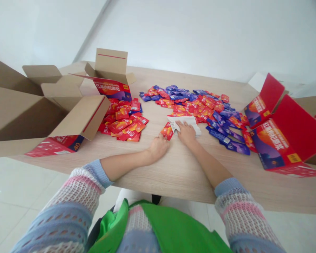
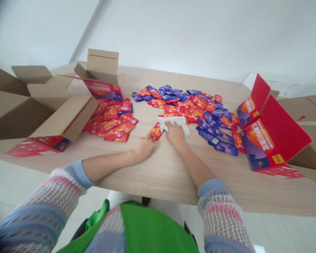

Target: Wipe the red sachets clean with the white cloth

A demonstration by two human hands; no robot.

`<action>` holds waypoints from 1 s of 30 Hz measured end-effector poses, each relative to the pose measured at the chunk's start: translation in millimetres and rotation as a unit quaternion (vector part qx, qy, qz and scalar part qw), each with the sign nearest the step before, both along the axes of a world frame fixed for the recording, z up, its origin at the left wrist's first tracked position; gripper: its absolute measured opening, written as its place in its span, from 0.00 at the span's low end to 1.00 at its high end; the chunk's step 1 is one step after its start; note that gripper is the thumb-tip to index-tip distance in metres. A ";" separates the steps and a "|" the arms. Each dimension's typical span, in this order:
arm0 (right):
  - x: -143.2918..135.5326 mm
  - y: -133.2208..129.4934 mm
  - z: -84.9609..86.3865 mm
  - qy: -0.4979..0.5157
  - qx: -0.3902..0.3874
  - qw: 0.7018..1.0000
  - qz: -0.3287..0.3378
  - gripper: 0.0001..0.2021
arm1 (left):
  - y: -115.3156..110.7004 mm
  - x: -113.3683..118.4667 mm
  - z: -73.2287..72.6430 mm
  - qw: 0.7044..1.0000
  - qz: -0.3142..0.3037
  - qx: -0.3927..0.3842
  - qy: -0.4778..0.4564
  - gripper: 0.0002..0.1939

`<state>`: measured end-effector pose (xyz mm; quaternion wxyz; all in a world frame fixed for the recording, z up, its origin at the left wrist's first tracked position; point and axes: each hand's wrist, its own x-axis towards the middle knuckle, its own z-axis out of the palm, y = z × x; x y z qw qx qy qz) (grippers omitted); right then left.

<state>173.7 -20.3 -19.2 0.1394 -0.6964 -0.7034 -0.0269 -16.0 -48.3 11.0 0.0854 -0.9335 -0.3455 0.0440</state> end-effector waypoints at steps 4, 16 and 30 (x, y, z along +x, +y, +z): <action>10.9 -3.8 0.1 0.109 0.044 0.991 0.061 0.26 | 1.2 -2.7 0.3 1.000 -0.011 -0.005 -0.005 0.10; -4.5 -12.4 -0.6 0.105 0.021 0.925 0.365 0.29 | 5.1 -4.9 2.8 0.999 -0.045 0.018 -0.023 0.12; -11.3 -2.8 4.3 -0.034 -0.028 0.990 0.133 0.33 | 1.6 -3.3 3.8 0.999 -0.004 -0.013 -0.035 0.13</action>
